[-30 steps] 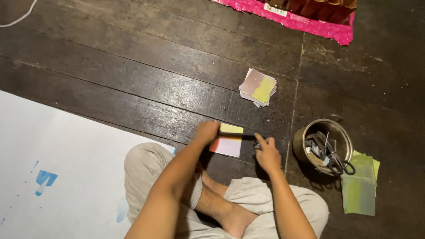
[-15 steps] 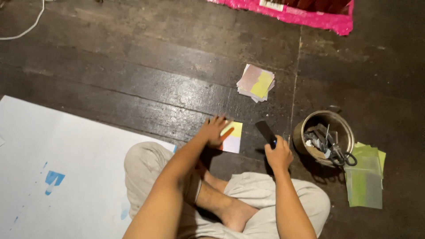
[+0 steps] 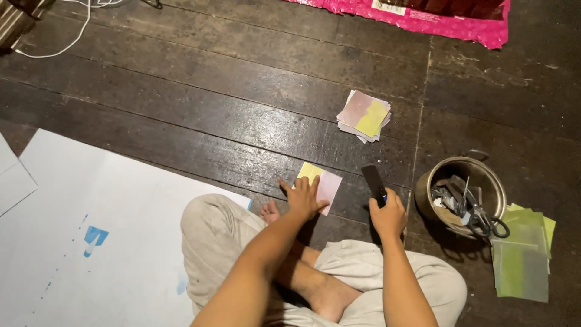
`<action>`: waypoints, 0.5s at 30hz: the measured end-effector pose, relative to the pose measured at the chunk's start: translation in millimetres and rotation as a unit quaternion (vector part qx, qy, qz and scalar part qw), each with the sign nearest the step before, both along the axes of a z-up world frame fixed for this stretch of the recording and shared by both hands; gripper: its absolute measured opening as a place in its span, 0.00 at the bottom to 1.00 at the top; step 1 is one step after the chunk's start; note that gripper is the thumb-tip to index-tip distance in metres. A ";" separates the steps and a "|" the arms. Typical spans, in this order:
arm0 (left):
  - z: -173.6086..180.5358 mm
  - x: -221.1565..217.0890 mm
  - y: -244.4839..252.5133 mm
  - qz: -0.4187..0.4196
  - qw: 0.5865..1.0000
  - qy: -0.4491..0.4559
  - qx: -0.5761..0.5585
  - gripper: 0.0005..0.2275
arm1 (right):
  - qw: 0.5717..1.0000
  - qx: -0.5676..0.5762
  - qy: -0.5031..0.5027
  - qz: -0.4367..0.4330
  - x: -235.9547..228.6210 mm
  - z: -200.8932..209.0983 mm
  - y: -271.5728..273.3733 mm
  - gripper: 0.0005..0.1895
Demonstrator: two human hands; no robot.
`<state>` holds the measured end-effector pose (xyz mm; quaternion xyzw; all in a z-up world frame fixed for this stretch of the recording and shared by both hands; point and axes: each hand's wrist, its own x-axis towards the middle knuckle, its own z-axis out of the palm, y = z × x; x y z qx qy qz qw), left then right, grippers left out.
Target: Marking lines on small colored cards using a ruler and a pen while sitting on the floor.
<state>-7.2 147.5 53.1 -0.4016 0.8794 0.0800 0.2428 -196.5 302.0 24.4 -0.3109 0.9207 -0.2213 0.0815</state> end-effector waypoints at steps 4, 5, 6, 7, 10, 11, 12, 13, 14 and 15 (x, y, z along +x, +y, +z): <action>-12.9 -9.8 10.4 0.050 0.997 0.062 0.010 0.36 | 1.000 0.017 0.001 0.001 -0.4 -7.3 -0.2 0.24; -15.6 -9.8 11.1 0.061 0.995 0.081 0.015 0.36 | 0.999 0.035 -0.008 0.011 0.2 -3.9 0.7 0.25; -17.9 -9.3 9.0 0.073 0.992 0.098 0.019 0.36 | 0.998 0.050 -0.016 0.022 1.0 -0.9 -1.6 0.26; -21.0 -11.0 7.7 0.073 0.992 0.098 0.021 0.36 | 0.998 0.053 -0.016 0.022 0.6 5.0 -3.5 0.26; -36.9 -9.0 0.7 0.079 0.989 0.125 0.031 0.35 | 0.993 0.096 -0.045 0.043 4.1 16.9 -11.2 0.29; -46.1 -8.6 -4.0 0.079 0.987 0.132 0.045 0.34 | 0.990 0.113 -0.042 0.073 4.1 18.8 -14.8 0.29; -54.6 -6.8 -11.0 0.081 0.985 0.138 0.056 0.34 | 0.985 0.128 -0.038 0.104 4.7 20.5 -21.3 0.29; -51.2 -3.7 -11.9 0.084 0.985 0.138 0.057 0.34 | 0.985 0.130 -0.038 0.107 5.1 20.8 -29.3 0.29; -47.5 0.0 -13.6 0.087 0.982 0.155 0.064 0.33 | 0.975 0.170 -0.026 0.141 5.8 21.0 -38.6 0.29; -43.8 3.9 -15.2 0.090 0.979 0.171 0.070 0.34 | 0.962 0.210 -0.013 0.175 6.6 21.3 -47.9 0.29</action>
